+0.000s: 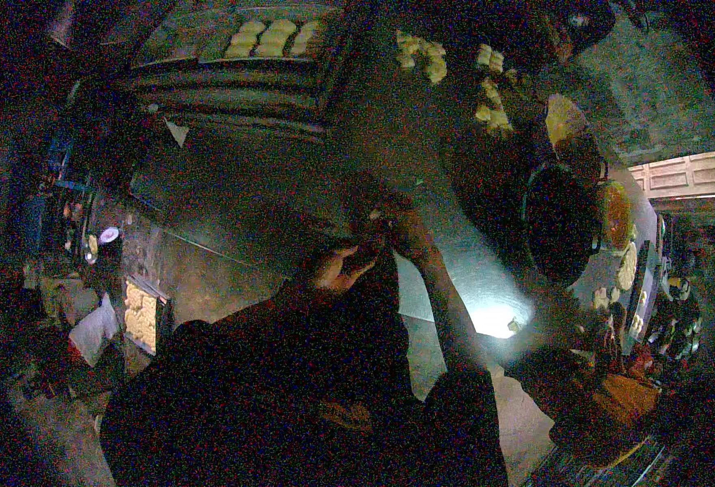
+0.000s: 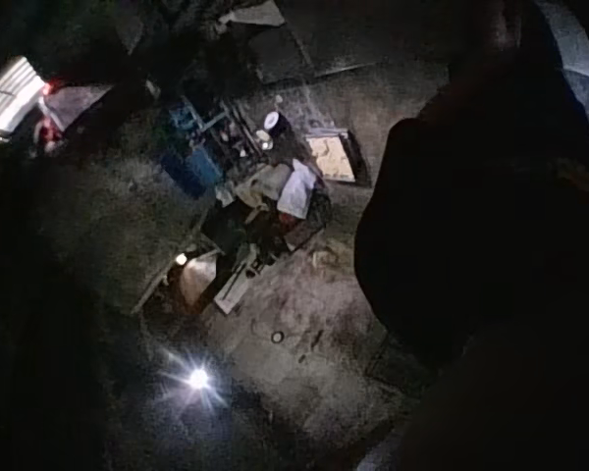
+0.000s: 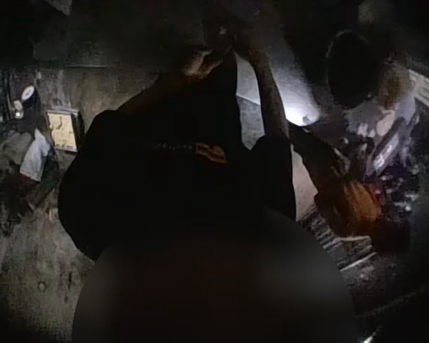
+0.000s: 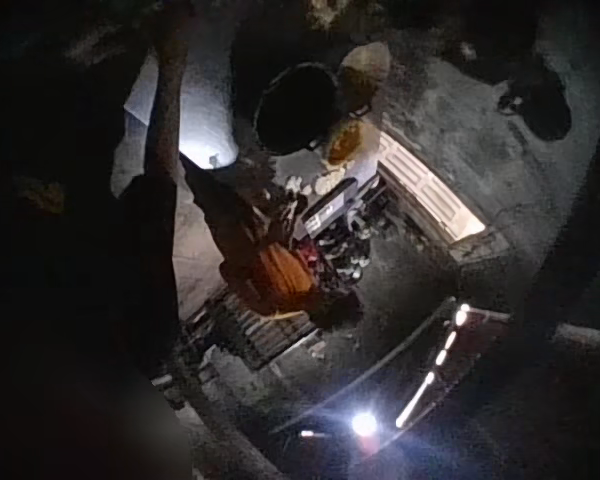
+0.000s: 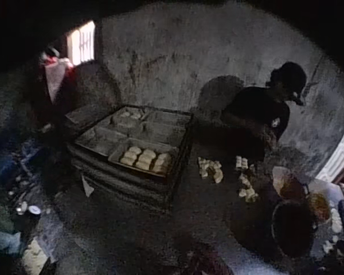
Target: The person picks up pieces of dough, adds a dark filling from a bowl by hand, and places the filled dough onto a metal baking tray.
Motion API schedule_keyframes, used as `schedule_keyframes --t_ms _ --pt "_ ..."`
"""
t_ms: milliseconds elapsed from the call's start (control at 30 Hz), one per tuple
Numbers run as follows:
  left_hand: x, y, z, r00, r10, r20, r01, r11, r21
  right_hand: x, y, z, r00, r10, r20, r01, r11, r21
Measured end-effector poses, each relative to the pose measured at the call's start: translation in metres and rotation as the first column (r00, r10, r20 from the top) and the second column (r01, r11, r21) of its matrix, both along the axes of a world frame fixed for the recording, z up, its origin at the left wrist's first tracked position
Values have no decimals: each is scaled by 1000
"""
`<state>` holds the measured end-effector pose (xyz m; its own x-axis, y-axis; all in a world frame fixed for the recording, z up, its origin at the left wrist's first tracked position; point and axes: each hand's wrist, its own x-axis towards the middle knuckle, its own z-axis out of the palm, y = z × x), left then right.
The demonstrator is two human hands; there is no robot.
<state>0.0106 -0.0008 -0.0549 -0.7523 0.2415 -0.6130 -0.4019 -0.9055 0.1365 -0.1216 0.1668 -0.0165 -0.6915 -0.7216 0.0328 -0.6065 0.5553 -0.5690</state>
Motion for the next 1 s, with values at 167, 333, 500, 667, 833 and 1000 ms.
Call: schedule_keyframes --t_ms 167,333,500,667,833,1000 --pt "7 -49 20 993 -49 -104 26 977 -210 35 -19 28 996 56 -70 -54 998 35" --pt "10 -86 -54 919 117 -377 -212 951 -224 24 -8 -24 945 195 -264 -126 958 257" --pt "16 -148 14 862 -333 -383 -218 439 -872 21 -72 74 948 317 23 -317 948 -19" --pt "17 -186 -33 851 -287 -440 -340 338 -878 -25 -204 238 926 375 46 -349 895 -278" --pt "18 -221 -20 884 401 -239 -444 880 -166 -144 -350 271 896 223 -385 -322 922 -215" --pt "33 -233 -22 834 497 -241 -540 826 -162 -247 -426 234 820 326 -470 -313 943 109"
